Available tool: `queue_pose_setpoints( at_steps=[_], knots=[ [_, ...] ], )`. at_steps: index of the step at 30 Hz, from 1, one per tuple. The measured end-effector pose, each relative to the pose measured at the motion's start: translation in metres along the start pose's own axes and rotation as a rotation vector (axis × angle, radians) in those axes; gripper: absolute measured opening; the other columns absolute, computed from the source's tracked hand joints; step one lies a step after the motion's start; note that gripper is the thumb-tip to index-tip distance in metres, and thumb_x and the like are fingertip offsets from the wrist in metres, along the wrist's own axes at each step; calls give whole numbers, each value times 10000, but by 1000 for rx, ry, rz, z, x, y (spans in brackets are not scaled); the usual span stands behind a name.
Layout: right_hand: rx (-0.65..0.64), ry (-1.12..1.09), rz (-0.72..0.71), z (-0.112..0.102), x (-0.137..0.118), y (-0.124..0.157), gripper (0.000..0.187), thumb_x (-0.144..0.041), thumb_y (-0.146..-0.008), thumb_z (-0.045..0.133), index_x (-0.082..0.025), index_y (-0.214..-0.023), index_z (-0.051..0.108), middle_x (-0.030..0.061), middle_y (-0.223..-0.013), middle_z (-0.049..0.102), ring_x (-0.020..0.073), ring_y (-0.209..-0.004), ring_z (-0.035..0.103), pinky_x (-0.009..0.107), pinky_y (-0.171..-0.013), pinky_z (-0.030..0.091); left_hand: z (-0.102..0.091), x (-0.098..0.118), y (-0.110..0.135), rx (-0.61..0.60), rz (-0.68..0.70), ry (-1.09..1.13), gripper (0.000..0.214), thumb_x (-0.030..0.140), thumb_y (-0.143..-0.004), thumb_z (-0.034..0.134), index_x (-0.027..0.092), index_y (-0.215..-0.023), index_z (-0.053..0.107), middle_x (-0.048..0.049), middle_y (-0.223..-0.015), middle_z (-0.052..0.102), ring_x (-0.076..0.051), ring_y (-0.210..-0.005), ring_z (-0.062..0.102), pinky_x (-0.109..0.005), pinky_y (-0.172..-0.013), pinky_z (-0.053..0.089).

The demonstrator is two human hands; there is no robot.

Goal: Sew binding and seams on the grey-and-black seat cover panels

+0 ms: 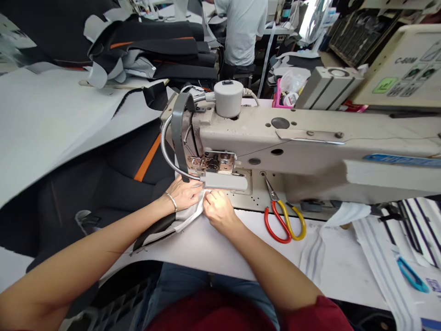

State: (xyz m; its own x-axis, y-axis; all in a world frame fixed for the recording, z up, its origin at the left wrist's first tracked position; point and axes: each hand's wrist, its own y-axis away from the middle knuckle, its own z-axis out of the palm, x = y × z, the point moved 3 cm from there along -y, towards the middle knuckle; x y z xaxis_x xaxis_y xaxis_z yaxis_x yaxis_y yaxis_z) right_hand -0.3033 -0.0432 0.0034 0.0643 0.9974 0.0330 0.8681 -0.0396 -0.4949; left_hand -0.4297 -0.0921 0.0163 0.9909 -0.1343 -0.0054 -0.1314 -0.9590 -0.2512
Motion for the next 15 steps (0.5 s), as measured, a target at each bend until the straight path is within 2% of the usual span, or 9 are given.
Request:
queue_pose_setpoints(
  at_steps=[6, 15],
  knots=[
    [4, -14, -7, 4, -2, 4, 218, -175, -807, 430, -75, -911, 594, 124, -906, 587, 185, -768, 463, 310, -635, 329, -1, -4, -1, -30, 35, 2, 285, 165, -727, 432, 203, -964, 586, -37, -917, 600, -193, -972, 461, -369, -861, 326],
    [11, -66, 23, 0, -3, 0, 223, -150, -808, 412, -84, -898, 605, 123, -919, 599, 192, -805, 477, 310, -649, 352, -2, -7, -1, -13, 55, -4, 217, 172, -728, 445, 218, -858, 612, -27, -969, 584, -178, -963, 458, -370, -888, 333]
  ],
)
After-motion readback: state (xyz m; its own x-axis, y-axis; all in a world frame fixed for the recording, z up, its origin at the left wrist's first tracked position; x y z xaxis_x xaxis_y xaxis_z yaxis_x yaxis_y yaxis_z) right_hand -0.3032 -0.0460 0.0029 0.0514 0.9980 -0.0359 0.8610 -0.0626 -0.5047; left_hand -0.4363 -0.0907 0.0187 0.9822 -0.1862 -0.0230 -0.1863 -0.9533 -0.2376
